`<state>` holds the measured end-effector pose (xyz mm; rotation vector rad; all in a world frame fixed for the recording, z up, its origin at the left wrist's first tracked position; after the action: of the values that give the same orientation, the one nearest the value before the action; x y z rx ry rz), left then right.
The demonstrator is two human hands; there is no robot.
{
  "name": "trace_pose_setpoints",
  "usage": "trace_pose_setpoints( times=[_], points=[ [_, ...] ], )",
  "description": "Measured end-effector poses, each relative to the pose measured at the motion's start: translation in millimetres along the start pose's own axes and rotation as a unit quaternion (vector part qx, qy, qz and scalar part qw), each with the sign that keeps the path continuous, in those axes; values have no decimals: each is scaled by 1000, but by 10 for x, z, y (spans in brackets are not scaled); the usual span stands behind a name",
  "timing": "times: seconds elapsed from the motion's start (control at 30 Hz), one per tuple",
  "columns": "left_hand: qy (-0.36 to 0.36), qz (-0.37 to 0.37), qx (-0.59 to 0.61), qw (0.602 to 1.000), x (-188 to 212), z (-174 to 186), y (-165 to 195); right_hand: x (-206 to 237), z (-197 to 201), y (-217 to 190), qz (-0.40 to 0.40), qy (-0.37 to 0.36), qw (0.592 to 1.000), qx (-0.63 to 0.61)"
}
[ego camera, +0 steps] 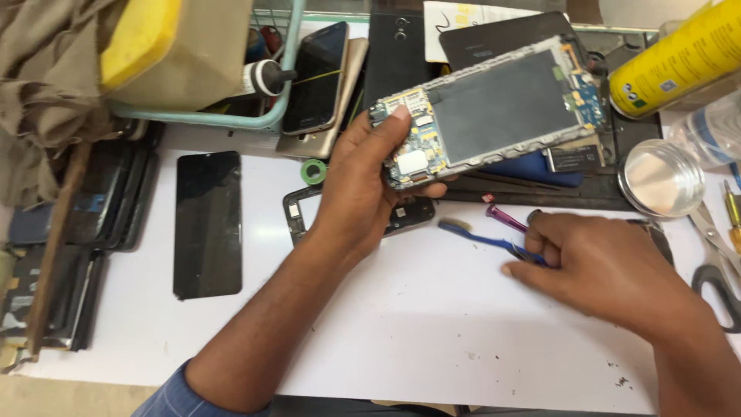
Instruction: The person uses tweezers to lift and reseat a ribbon cable on a disassembled smartphone motherboard, then uses a small screwdriver to tighten screws on the board. The phone remains open on the workbench throughout.
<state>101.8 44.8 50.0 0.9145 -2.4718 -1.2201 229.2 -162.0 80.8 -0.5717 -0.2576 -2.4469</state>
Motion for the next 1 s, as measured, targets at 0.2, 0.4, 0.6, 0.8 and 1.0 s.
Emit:
trace_pose_setpoints(
  times=[0.2,0.4,0.6,0.8,1.0],
  points=[
    [-3,-48,-27,998,57,-48,1,71,6,-26,-29,-21,996,83],
    [-17,-66,-26,997,62,-8,-59,-13,-113,181,8,28,999,-40],
    [-12,-41,-17,999,55,24,-113,-117,-311,288,198,39,810,-550],
    [22,35,21,999,69,10,-179,-219,-503,214,114,-5,726,-678],
    [-19,51,25,998,113,-42,-220,-188,-492,178,147,-60,621,-768]
  ],
)
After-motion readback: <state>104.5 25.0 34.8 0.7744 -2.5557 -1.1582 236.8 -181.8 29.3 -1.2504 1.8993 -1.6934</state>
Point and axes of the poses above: each hand's wrist, its own x-axis away from the middle knuckle, its own z-axis out of the back of the hand, y = z × x, the point moved 1 cm from there along -x, towards the middle knuckle, and after that the axes turned 11 degrees about -z, right-handed, at the moved point
